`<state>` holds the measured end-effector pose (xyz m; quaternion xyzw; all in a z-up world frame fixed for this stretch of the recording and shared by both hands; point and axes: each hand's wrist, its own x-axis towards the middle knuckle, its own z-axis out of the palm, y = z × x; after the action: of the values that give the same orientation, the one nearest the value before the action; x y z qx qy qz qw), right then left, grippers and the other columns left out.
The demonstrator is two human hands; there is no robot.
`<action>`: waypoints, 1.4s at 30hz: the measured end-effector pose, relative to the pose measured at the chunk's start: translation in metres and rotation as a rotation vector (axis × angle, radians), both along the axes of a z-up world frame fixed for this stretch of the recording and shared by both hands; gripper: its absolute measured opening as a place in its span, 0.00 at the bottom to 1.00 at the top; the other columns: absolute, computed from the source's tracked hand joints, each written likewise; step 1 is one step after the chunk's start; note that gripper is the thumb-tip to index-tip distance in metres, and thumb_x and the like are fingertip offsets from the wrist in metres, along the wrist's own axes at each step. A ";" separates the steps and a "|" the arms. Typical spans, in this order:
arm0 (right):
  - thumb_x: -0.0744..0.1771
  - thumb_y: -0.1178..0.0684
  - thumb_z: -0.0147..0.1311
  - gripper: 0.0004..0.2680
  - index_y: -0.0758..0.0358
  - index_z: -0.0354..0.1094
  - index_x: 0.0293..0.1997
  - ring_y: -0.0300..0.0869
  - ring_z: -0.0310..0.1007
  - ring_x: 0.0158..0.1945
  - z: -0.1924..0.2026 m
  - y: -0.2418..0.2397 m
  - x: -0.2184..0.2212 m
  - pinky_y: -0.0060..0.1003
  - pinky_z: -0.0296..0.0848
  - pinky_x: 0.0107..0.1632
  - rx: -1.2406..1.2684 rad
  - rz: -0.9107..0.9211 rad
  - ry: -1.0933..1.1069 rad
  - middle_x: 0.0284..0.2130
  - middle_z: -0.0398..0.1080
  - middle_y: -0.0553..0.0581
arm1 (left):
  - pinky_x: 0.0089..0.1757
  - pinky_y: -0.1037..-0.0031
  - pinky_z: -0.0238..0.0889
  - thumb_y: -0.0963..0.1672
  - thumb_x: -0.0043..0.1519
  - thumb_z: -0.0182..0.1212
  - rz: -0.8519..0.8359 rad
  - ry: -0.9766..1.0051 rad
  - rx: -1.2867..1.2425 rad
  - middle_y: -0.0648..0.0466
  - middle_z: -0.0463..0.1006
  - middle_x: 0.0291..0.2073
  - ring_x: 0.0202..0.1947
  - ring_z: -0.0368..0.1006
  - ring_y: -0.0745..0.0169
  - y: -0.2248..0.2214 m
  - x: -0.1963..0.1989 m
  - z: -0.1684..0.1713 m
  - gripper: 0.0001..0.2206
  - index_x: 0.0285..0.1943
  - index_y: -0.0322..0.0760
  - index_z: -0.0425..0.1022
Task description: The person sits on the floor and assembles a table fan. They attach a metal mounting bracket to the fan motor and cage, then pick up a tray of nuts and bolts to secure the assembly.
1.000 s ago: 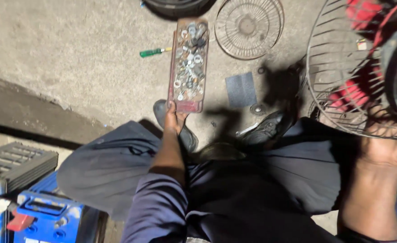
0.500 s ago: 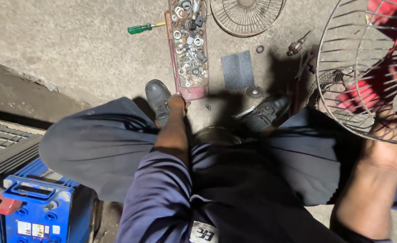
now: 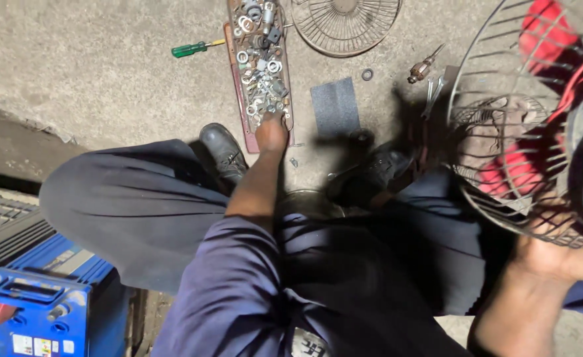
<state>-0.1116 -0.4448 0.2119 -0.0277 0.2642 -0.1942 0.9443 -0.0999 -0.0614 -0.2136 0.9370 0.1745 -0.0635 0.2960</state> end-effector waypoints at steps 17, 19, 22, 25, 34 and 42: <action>0.70 0.43 0.42 0.24 0.71 0.56 0.71 0.57 0.58 0.70 -0.049 -0.056 -0.037 0.53 0.56 0.75 -0.288 0.194 0.023 0.67 0.59 0.69 | 0.39 0.48 0.71 0.40 0.69 0.51 -0.365 0.229 0.180 0.35 0.82 0.35 0.35 0.79 0.33 0.023 0.008 -0.017 0.06 0.50 0.32 0.70; 0.70 0.43 0.43 0.24 0.71 0.56 0.71 0.57 0.58 0.70 -0.048 -0.053 -0.037 0.53 0.57 0.75 -0.280 0.195 0.028 0.67 0.60 0.68 | 0.39 0.46 0.69 0.42 0.65 0.54 -0.125 0.125 0.111 0.34 0.81 0.36 0.35 0.78 0.30 0.043 0.004 -0.009 0.07 0.47 0.33 0.71; 0.69 0.43 0.44 0.24 0.70 0.56 0.71 0.57 0.58 0.70 -0.047 -0.050 -0.034 0.53 0.57 0.75 -0.275 0.205 0.029 0.67 0.60 0.67 | 0.42 0.46 0.68 0.44 0.64 0.55 0.077 0.065 0.003 0.34 0.81 0.37 0.38 0.77 0.29 0.070 0.001 0.004 0.09 0.47 0.33 0.71; 0.69 0.42 0.44 0.24 0.69 0.57 0.71 0.56 0.59 0.69 -0.050 -0.048 -0.031 0.53 0.57 0.75 -0.274 0.217 0.030 0.67 0.61 0.66 | 0.44 0.48 0.67 0.44 0.62 0.55 0.171 0.039 -0.087 0.33 0.80 0.37 0.40 0.76 0.29 0.076 -0.001 0.017 0.09 0.46 0.31 0.70; 0.67 0.42 0.47 0.25 0.67 0.58 0.70 0.55 0.60 0.68 -0.053 -0.058 -0.045 0.53 0.58 0.75 -0.292 0.218 0.056 0.65 0.62 0.64 | 0.56 0.62 0.63 0.45 0.59 0.56 -0.099 0.494 -0.160 0.42 0.79 0.53 0.55 0.73 0.41 0.057 0.007 0.055 0.16 0.56 0.52 0.81; 0.66 0.41 0.48 0.25 0.64 0.59 0.70 0.55 0.61 0.68 -0.058 -0.065 -0.054 0.53 0.59 0.74 -0.299 0.213 0.079 0.65 0.63 0.62 | 0.60 0.71 0.61 0.42 0.57 0.57 -0.026 0.255 -0.419 0.44 0.77 0.59 0.61 0.73 0.48 0.073 0.013 0.055 0.22 0.63 0.49 0.77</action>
<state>-0.1659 -0.5096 0.1536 -0.2033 0.2646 -0.1288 0.9338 -0.0869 0.0120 -0.1586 0.8418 0.1814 -0.2197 0.4584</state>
